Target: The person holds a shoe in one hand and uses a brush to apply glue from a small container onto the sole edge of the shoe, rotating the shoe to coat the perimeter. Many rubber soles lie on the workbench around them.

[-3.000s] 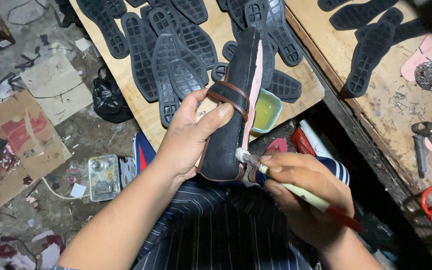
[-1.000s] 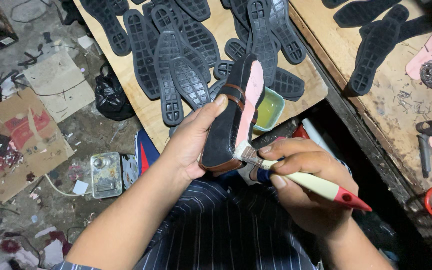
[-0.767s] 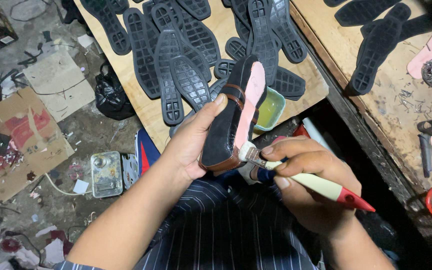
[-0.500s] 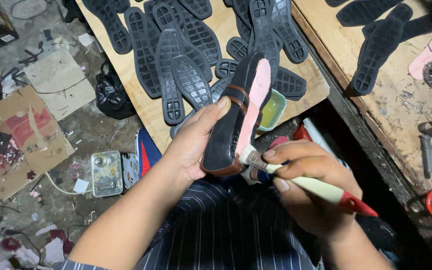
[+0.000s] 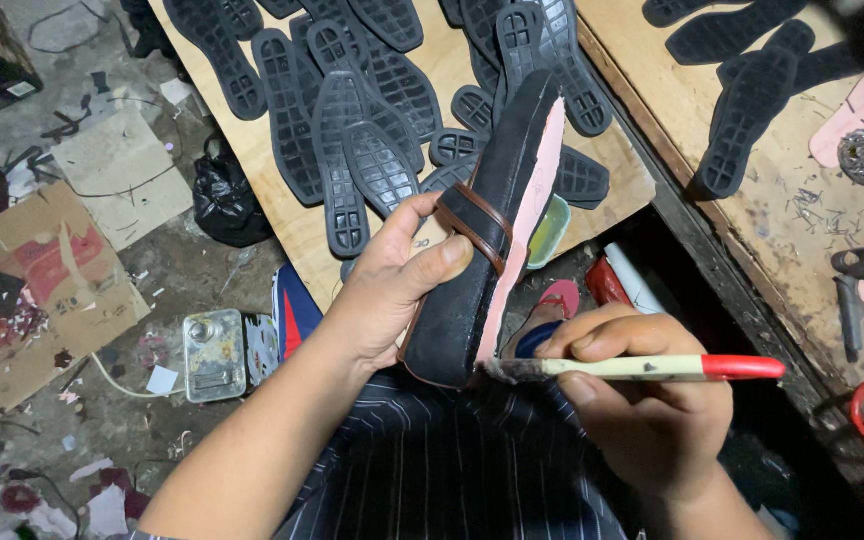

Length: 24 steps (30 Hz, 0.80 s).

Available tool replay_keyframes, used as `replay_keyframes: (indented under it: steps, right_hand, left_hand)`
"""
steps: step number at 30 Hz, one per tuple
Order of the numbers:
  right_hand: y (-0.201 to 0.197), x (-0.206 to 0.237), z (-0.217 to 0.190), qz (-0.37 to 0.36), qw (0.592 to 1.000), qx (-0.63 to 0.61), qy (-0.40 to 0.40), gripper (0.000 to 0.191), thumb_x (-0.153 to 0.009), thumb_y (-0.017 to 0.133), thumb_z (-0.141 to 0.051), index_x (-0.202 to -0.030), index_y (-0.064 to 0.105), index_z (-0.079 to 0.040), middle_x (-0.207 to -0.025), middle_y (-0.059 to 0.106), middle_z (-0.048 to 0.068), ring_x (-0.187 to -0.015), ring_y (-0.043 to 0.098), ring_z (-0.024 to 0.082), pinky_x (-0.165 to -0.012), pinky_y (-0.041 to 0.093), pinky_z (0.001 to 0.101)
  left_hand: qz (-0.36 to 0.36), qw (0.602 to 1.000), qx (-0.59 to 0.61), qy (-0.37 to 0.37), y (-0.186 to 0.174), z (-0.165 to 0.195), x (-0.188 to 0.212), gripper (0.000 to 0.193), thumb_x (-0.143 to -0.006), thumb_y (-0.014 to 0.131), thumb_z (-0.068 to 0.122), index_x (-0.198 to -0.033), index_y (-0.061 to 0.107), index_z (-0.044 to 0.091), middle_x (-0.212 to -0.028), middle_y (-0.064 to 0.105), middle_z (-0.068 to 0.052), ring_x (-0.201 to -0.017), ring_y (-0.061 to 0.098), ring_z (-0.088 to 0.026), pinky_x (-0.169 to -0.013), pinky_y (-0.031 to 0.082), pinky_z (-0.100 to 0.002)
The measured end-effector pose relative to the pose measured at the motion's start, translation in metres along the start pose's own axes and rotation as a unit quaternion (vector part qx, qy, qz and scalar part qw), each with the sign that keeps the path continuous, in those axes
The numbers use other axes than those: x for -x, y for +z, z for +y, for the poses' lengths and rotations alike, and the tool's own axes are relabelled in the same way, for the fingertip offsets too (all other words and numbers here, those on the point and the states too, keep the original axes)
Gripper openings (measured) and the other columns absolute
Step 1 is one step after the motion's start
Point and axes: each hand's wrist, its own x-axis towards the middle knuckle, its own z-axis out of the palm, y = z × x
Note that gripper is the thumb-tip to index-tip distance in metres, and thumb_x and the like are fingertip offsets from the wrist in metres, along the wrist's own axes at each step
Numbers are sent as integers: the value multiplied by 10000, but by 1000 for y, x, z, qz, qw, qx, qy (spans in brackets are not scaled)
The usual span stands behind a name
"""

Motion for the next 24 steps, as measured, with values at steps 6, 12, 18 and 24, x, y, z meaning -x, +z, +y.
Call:
replay_keyframes:
  steps: [6,12,18,24]
  right_hand:
    - [3,-1,2,-25,1000,-1,-14,325,-894,684,154,-1145,569,-18,-987,687,172,-961,734,231,-909,629,386]
    - [1,-8,7,-15,1000,14,3,297,-894,675,131,-1129,563,-10,-1046,704,212,-965,707,238,-961,600,394]
    - [-1,-18,10,30,994,95,-35,230,-945,670,95,-1121,553,6,-1056,700,203,-955,701,230,-915,592,349]
    - [2,-21,11,42,985,140,-87,252,-971,671,81,-1169,540,-4,-1087,696,201,-999,720,232,-939,608,343]
  left_hand:
    - [9,1000,-2,-9,0,0,0,693,-878,789,203,-1442,416,51,-1217,660,-182,-1014,719,-225,-860,627,-386]
    - [-1,1000,-29,-2,2,0,0,705,-877,776,183,-1456,397,50,-1253,654,-165,-1070,707,-217,-908,622,-383]
    - [1,999,-48,-3,0,-3,1,698,-892,765,145,-1477,398,44,-1265,636,-161,-1095,680,-220,-947,585,-384]
    - [-5,999,-50,2,1,-4,3,701,-879,768,124,-1471,399,53,-1286,633,-143,-1130,678,-209,-974,592,-379]
